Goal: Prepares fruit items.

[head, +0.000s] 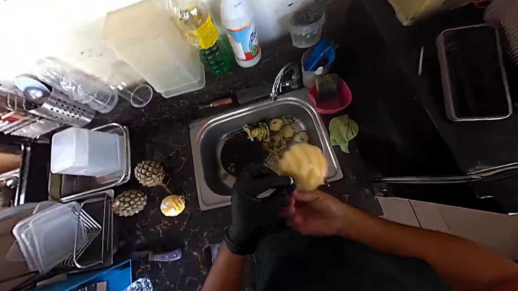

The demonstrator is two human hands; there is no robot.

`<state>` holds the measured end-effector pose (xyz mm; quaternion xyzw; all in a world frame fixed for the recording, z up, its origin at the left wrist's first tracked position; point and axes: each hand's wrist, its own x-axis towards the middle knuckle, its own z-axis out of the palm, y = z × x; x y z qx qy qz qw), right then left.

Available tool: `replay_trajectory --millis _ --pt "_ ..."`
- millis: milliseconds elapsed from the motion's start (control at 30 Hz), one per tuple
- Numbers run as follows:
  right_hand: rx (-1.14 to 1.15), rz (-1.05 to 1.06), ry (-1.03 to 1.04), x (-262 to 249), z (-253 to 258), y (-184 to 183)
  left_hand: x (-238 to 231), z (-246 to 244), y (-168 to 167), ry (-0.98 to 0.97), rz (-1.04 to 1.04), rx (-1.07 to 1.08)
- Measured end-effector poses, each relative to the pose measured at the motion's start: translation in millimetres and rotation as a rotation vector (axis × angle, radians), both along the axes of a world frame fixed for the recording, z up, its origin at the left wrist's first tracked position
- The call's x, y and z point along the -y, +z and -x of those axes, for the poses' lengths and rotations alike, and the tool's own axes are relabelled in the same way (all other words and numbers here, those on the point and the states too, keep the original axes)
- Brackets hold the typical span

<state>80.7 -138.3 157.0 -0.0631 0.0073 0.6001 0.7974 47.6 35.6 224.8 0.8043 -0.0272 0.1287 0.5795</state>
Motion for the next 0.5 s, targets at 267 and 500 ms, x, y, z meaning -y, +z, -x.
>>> replay_trajectory --millis 267,500 --pt "1.89 1.062 0.148 14 -29 -64 -4 27 -156 0.056 -0.256 -0.341" --pt "1.615 0.835 0.341 -3 -26 -121 -26 62 -213 -0.049 0.0 -0.462"
